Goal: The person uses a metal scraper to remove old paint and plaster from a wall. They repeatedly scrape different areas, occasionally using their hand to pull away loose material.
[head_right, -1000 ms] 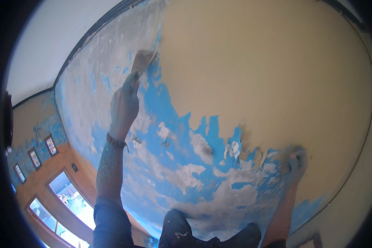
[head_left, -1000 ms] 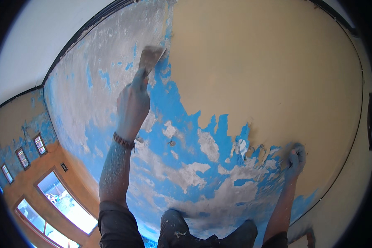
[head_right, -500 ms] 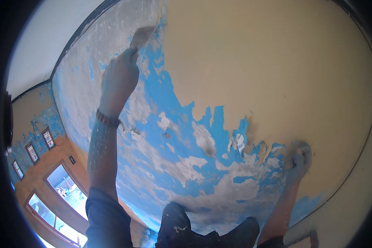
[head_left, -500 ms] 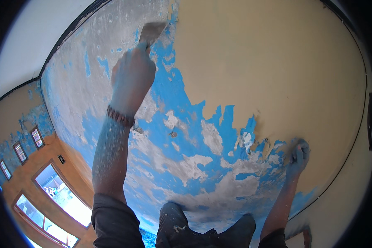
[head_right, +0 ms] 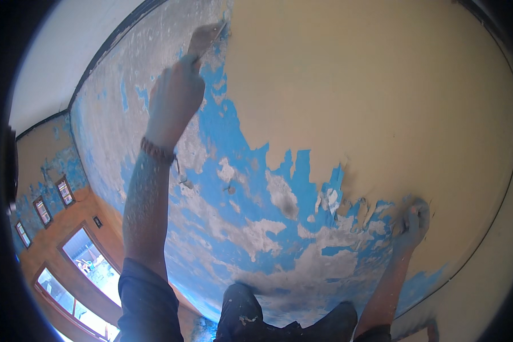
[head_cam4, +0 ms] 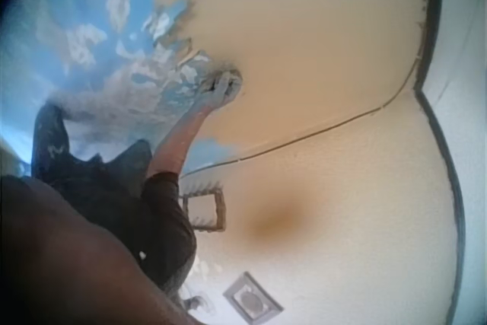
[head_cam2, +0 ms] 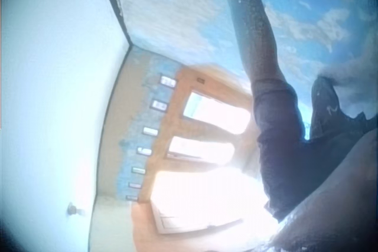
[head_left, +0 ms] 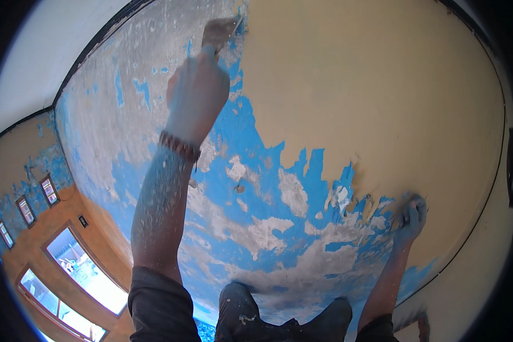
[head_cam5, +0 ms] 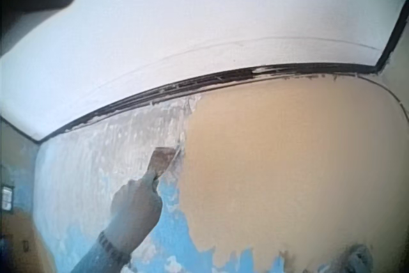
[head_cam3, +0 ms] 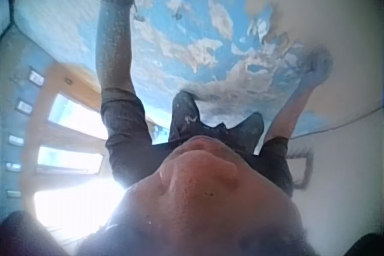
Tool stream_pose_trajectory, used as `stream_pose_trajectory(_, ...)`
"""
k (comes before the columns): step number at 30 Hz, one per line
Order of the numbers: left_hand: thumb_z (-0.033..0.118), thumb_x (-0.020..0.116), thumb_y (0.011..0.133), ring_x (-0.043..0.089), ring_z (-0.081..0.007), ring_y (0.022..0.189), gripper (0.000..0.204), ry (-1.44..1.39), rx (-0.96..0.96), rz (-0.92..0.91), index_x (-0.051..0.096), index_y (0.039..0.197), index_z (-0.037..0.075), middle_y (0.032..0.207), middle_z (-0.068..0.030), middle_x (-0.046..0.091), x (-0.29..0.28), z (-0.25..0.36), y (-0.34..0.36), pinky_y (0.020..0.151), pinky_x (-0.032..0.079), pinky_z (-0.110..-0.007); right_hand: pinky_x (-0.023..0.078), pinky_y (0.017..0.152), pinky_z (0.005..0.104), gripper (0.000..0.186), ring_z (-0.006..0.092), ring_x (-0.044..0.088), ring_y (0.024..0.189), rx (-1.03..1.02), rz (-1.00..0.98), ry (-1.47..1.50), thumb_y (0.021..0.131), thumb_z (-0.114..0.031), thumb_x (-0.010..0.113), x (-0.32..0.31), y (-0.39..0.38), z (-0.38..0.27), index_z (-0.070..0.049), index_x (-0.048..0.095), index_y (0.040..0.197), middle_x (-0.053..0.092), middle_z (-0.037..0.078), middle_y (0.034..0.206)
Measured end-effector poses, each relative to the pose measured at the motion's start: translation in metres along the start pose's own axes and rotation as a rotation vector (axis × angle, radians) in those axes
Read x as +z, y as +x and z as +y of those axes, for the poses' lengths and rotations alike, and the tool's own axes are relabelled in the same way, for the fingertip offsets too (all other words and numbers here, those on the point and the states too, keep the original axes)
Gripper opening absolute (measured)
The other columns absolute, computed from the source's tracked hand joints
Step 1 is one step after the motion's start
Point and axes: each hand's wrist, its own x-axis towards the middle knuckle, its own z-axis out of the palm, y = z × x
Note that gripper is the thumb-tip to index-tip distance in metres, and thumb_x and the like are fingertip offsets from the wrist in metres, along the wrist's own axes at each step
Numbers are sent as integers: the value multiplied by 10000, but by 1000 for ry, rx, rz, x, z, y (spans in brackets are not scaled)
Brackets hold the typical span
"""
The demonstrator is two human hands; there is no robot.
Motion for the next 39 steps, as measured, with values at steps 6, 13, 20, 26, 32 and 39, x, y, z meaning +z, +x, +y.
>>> stream_pose_trajectory(6,191,444,900,612,-414,851,259,-12,-29,-32,626,1031,62,887,-234,640,12,0,-17,739,474,-497,263,364,175,97,17,280,472,-23,11,-35,926,-133,499,-7,-1,2,-42,527,905,329,-47,602)
stream_pose_trajectory(13,161,439,880,616,-398,893,281,64,46,57,628,1065,65,936,-219,648,-3,7,18,784,479,-484,269,368,173,88,21,279,477,-20,-10,10,922,-121,498,-9,-1,3,-40,530,913,335,-36,607)
stream_pose_trajectory(20,179,455,872,614,-397,903,285,94,39,40,641,1057,68,944,-224,645,-2,4,33,814,470,-491,240,374,173,40,7,288,502,8,25,8,888,-117,545,1,-3,0,-88,526,868,333,-66,612)
stream_pose_trajectory(26,200,467,869,608,-404,914,279,59,23,-1,647,1049,87,951,-229,640,-1,13,22,822,463,-494,255,371,165,42,9,299,504,-32,47,40,888,-109,537,-5,0,1,-83,524,859,341,-60,611)
stream_pose_trajectory(32,183,464,867,599,-409,924,269,4,54,57,650,1027,72,972,-235,631,-7,1,52,820,461,-490,296,361,175,89,21,319,494,-8,6,82,928,-132,502,-4,-3,5,-62,532,882,463,-7,761)
stream_pose_trajectory(39,194,448,887,604,-402,931,294,108,-39,-8,624,1090,74,961,-237,633,-1,7,17,816,463,-478,297,367,175,78,23,312,499,-35,-112,126,920,-127,509,-18,0,11,-52,525,906,462,-3,788)
